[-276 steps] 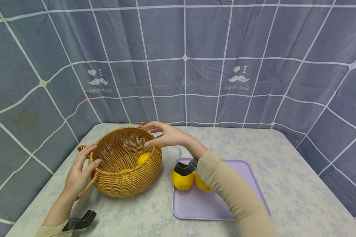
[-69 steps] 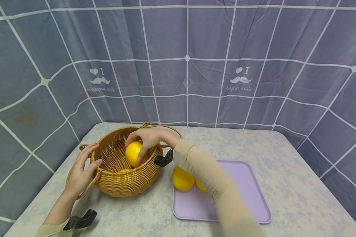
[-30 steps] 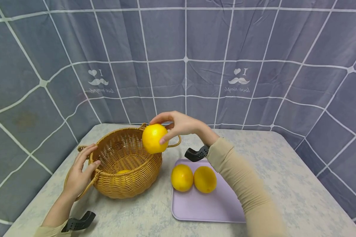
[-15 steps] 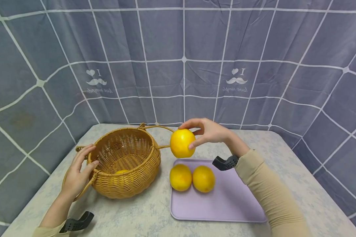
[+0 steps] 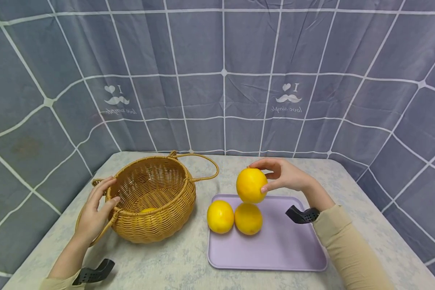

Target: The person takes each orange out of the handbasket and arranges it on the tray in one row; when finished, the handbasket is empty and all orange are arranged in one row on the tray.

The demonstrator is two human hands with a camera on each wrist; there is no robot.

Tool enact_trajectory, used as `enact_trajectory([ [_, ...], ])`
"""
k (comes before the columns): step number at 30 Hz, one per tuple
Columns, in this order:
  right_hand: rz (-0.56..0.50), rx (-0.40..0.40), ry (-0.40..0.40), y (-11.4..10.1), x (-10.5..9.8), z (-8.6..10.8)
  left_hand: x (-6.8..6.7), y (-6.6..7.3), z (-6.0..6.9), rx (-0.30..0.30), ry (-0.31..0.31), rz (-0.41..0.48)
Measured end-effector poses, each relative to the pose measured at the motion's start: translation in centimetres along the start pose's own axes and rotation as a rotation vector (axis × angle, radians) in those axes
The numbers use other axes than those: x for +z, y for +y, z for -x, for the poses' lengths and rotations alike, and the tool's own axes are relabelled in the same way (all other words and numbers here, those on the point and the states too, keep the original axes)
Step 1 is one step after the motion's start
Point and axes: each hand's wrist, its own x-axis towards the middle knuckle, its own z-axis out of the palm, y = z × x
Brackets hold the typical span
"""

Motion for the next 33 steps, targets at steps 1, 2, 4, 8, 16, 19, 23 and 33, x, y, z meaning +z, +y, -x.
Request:
enact_trajectory([
  [1, -0.004, 0.004, 0.005, 0.3, 0.0, 0.5, 0.0, 0.0, 0.0, -0.001, 0.0, 0.0],
  [2, -0.016, 0.007, 0.009, 0.6, -0.1, 1.0, 0.0, 0.1, 0.0, -0.001, 0.0, -0.001],
  [4, -0.049, 0.012, 0.014, 1.3, -0.2, 2.0, 0.0, 0.1, 0.0, -0.002, -0.001, -0.001],
  [8, -0.14, 0.021, 0.025, 2.6, -0.1, 3.9, -0.1, 0.2, 0.1, 0.005, 0.0, -0.002],
  [16, -0.264, 0.029, 0.029, 5.0, 0.3, 6.7, 0.0, 0.1, 0.1, -0.01, -0.004, -0.004],
  [19, -0.273, 0.043, 0.041, 5.8, 0.4, 7.5, 0.0, 0.1, 0.1, -0.016, -0.004, -0.005],
  [23, -0.263, 0.056, 0.051, 6.8, 0.5, 8.5, 0.0, 0.1, 0.1, -0.016, -0.004, -0.008],
  [33, -0.303, 0.045, 0.06, 8.8, 1.2, 10.1, 0.0, 0.4, 0.1, -0.019, -0.005, -0.006],
])
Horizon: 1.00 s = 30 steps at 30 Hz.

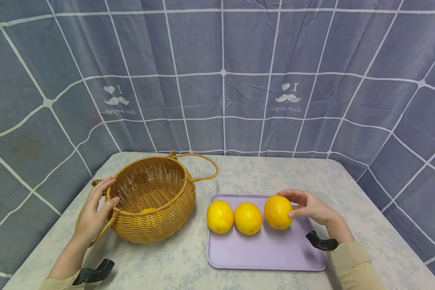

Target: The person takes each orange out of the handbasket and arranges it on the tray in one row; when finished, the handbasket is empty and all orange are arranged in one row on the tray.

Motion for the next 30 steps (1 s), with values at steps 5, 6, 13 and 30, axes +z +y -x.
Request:
enact_trajectory([
  [5, -0.025, 0.027, 0.011, 0.7, 0.0, 0.5, 0.0, 0.2, 0.0, 0.002, -0.001, -0.003],
  [6, -0.025, 0.029, 0.01, 0.9, 0.1, 0.5, 0.0, 0.2, 0.0, 0.001, -0.002, -0.003],
  [13, -0.033, 0.034, 0.014, 1.8, 0.4, 0.6, -0.1, 0.1, 0.0, 0.002, 0.002, -0.01],
  [30, -0.076, 0.056, -0.027, 2.8, 0.9, 0.4, 0.0, -0.3, 0.0, 0.016, -0.002, -0.008],
])
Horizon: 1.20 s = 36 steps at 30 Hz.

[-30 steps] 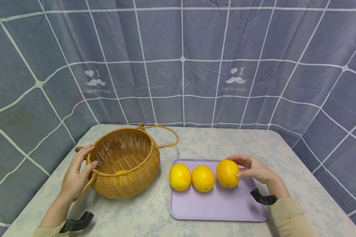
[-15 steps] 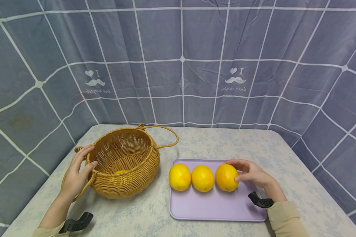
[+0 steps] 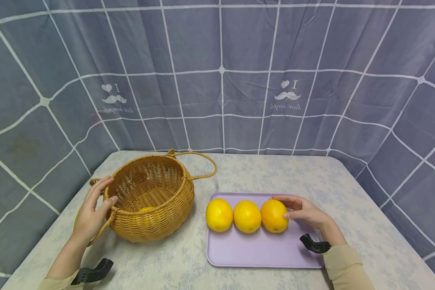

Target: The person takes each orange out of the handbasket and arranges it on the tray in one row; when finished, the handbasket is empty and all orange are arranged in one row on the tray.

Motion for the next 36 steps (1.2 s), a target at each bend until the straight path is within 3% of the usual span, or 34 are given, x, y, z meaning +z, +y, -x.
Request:
enact_trajectory([
  [5, 0.01, 0.044, -0.02, -0.26, 0.13, -0.09, 0.0, 0.02, 0.01, 0.003, 0.003, -0.005],
  [13, 0.184, 0.108, -0.013, -0.62, 0.79, -0.6, -0.04, 0.11, 0.0, 0.005, 0.006, -0.001],
  [36, 0.216, 0.145, -0.009, -0.97, 0.92, -0.6, -0.02, 0.15, 0.0, -0.011, 0.001, -0.004],
])
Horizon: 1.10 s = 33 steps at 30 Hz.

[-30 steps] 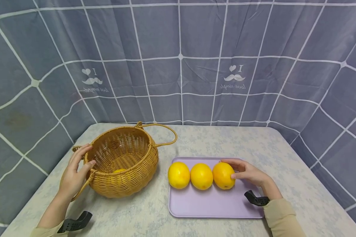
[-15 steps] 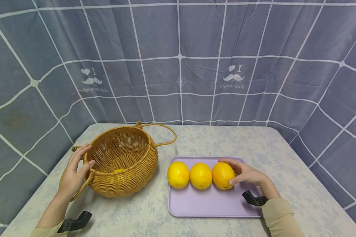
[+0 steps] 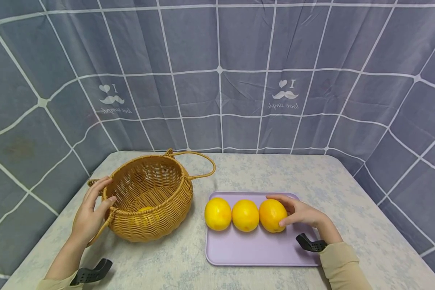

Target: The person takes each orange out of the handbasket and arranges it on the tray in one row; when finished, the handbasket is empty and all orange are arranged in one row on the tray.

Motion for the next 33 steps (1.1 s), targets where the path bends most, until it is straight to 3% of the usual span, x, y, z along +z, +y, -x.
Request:
enact_trajectory([
  [9, 0.086, -0.003, 0.037, -0.6, -0.3, 0.3, 0.0, 0.3, 0.1, -0.003, -0.001, 0.002],
  [18, 0.11, -0.036, 0.042, -3.0, -1.3, -0.3, 0.0, 0.3, 0.0, -0.022, -0.003, -0.006],
  [25, 0.188, -0.018, 0.068, -6.4, -1.7, -3.2, -0.1, 0.3, 0.0, -0.021, 0.0, -0.006],
  [33, 0.199, -0.079, 0.007, -11.2, -1.4, -8.4, 0.0, 0.2, 0.0, -0.009, 0.003, 0.001],
])
